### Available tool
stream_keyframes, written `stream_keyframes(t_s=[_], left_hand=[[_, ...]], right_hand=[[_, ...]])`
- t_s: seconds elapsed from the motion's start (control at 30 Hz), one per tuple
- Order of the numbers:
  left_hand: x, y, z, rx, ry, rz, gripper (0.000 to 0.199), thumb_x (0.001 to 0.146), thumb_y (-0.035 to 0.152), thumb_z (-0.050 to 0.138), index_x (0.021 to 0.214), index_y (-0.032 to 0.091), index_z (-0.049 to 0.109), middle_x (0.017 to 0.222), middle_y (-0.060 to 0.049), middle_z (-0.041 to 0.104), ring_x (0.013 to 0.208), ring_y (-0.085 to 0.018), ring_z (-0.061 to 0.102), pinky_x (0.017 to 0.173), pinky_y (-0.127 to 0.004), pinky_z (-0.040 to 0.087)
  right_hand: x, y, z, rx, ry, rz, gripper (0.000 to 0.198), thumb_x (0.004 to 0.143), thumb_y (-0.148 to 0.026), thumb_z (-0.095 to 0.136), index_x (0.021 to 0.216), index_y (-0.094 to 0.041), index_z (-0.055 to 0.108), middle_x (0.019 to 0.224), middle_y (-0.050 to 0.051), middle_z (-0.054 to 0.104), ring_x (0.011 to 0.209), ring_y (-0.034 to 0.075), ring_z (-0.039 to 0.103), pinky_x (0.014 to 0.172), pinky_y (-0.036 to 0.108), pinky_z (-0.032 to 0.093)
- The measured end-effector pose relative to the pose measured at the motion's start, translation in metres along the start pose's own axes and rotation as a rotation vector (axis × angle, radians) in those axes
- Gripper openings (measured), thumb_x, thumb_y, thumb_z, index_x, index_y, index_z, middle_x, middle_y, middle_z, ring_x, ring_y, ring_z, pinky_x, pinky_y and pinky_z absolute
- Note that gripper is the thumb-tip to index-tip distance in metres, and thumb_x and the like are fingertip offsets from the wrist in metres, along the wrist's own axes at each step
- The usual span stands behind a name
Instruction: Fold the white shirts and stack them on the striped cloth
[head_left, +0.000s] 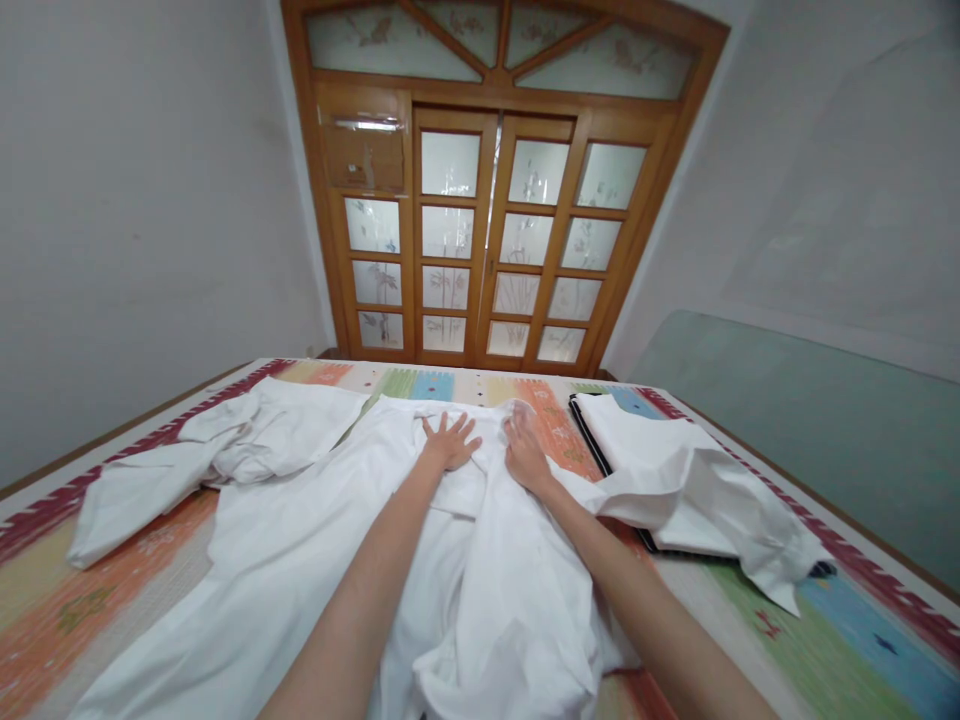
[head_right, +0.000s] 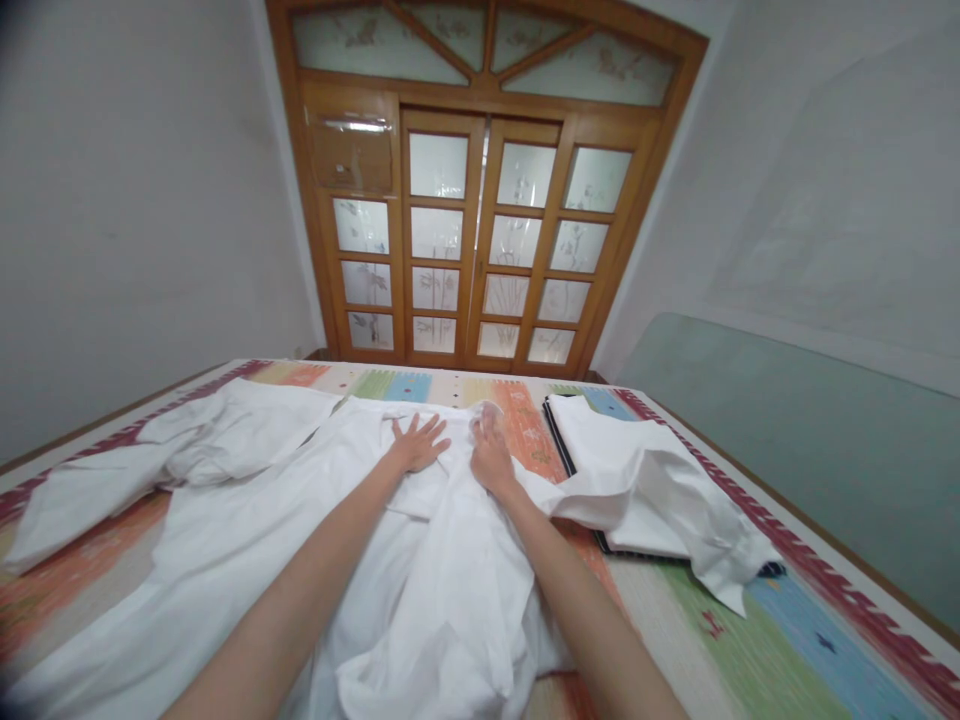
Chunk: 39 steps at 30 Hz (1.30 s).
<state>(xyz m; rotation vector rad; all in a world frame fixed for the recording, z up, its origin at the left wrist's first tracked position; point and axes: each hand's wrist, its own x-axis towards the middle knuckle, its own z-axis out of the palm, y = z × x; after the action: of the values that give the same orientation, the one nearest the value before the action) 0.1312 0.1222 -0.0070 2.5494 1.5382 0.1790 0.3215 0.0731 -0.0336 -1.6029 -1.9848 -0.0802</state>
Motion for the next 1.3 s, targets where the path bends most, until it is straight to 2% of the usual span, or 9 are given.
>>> stream_keyframes(t_s=[0.2, 0.37, 0.53, 0.63, 0.73, 0.8, 0.9, 1.13, 1.3], left_hand=[[-0.006, 0.004, 0.0, -0.008, 0.062, 0.034, 0.06, 0.097, 0.051, 0.02, 0.152, 0.028, 0.029, 0.159, -0.005, 0.026, 0.147, -0.037, 0.014, 0.11, -0.073, 0.007], [-0.008, 0.006, 0.006, -0.013, 0.135, 0.145, 0.059, 0.099, 0.043, 0.022, 0.152, 0.018, 0.028, 0.154, -0.013, 0.036, 0.145, -0.029, 0.025, 0.117, -0.056, 0.017], [-0.009, 0.007, 0.003, -0.054, 0.145, 0.179, 0.066, 0.099, 0.046, 0.025, 0.155, 0.016, 0.007, 0.154, -0.017, 0.035, 0.144, -0.027, 0.029, 0.115, -0.054, 0.021], [-0.011, 0.007, 0.0, -0.079, 0.21, 0.292, 0.06, 0.1, 0.037, 0.028, 0.155, 0.02, 0.012, 0.152, -0.013, 0.04, 0.141, -0.022, 0.035, 0.114, -0.046, 0.029], [-0.01, 0.008, 0.0, -0.046, 0.224, 0.386, 0.048, 0.099, 0.027, 0.029, 0.145, 0.02, 0.041, 0.145, -0.011, 0.05, 0.135, -0.019, 0.045, 0.112, -0.036, 0.034], [-0.01, 0.008, 0.001, -0.025, 0.228, 0.386, 0.044, 0.098, 0.027, 0.029, 0.134, 0.017, 0.053, 0.141, -0.012, 0.054, 0.132, -0.02, 0.048, 0.112, -0.036, 0.035], [-0.01, 0.008, 0.002, -0.043, 0.246, 0.366, 0.044, 0.098, 0.031, 0.031, 0.134, 0.015, 0.052, 0.143, -0.012, 0.051, 0.134, -0.021, 0.046, 0.114, -0.036, 0.034], [-0.009, 0.002, 0.004, -0.332, 0.35, 0.165, 0.045, 0.099, 0.04, 0.032, 0.132, 0.013, 0.046, 0.142, -0.015, 0.047, 0.13, -0.022, 0.047, 0.112, -0.036, 0.036], [-0.001, -0.006, 0.01, -0.493, 0.483, 0.154, 0.033, 0.089, 0.035, 0.054, 0.115, 0.015, 0.054, 0.118, -0.011, 0.058, 0.106, -0.021, 0.06, 0.1, -0.037, 0.046]], right_hand=[[0.0, -0.013, -0.009, -0.076, -0.199, -0.227, 0.054, 0.081, -0.003, 0.04, 0.131, -0.015, 0.057, 0.141, 0.014, 0.053, 0.138, 0.025, 0.04, 0.118, 0.052, 0.023], [0.0, -0.023, -0.014, -0.113, -0.224, -0.208, 0.052, 0.085, -0.011, 0.04, 0.136, -0.01, 0.053, 0.143, 0.017, 0.051, 0.14, 0.027, 0.037, 0.118, 0.052, 0.021], [0.003, -0.025, -0.019, -0.034, -0.244, -0.171, 0.05, 0.086, -0.013, 0.038, 0.132, -0.013, 0.058, 0.142, 0.012, 0.053, 0.138, 0.024, 0.04, 0.116, 0.047, 0.025], [0.004, -0.026, -0.025, 0.12, -0.228, -0.047, 0.043, 0.085, -0.014, 0.038, 0.114, -0.016, 0.07, 0.127, 0.009, 0.066, 0.124, 0.022, 0.055, 0.108, 0.037, 0.037], [0.002, -0.027, -0.034, 0.22, -0.113, 0.244, 0.045, 0.088, -0.014, 0.031, 0.1, -0.014, 0.074, 0.108, 0.01, 0.074, 0.103, 0.019, 0.066, 0.092, 0.029, 0.047], [0.002, -0.026, -0.043, 0.171, -0.012, 0.368, 0.044, 0.088, -0.014, 0.031, 0.099, -0.014, 0.074, 0.107, 0.011, 0.074, 0.102, 0.019, 0.065, 0.09, 0.027, 0.047], [0.003, -0.018, -0.061, 0.049, 0.026, 0.396, 0.04, 0.084, -0.011, 0.037, 0.101, -0.014, 0.072, 0.111, 0.011, 0.072, 0.105, 0.019, 0.063, 0.091, 0.026, 0.045], [0.008, 0.016, -0.104, -0.04, -0.477, 0.401, 0.013, 0.074, -0.021, 0.063, 0.078, -0.014, 0.073, 0.074, 0.005, 0.071, 0.066, 0.016, 0.062, 0.06, 0.023, 0.043], [0.009, 0.021, -0.112, -0.168, -0.594, 0.359, 0.017, 0.08, -0.032, 0.066, 0.076, -0.016, 0.071, 0.082, 0.006, 0.073, 0.07, 0.016, 0.062, 0.059, 0.022, 0.043]])
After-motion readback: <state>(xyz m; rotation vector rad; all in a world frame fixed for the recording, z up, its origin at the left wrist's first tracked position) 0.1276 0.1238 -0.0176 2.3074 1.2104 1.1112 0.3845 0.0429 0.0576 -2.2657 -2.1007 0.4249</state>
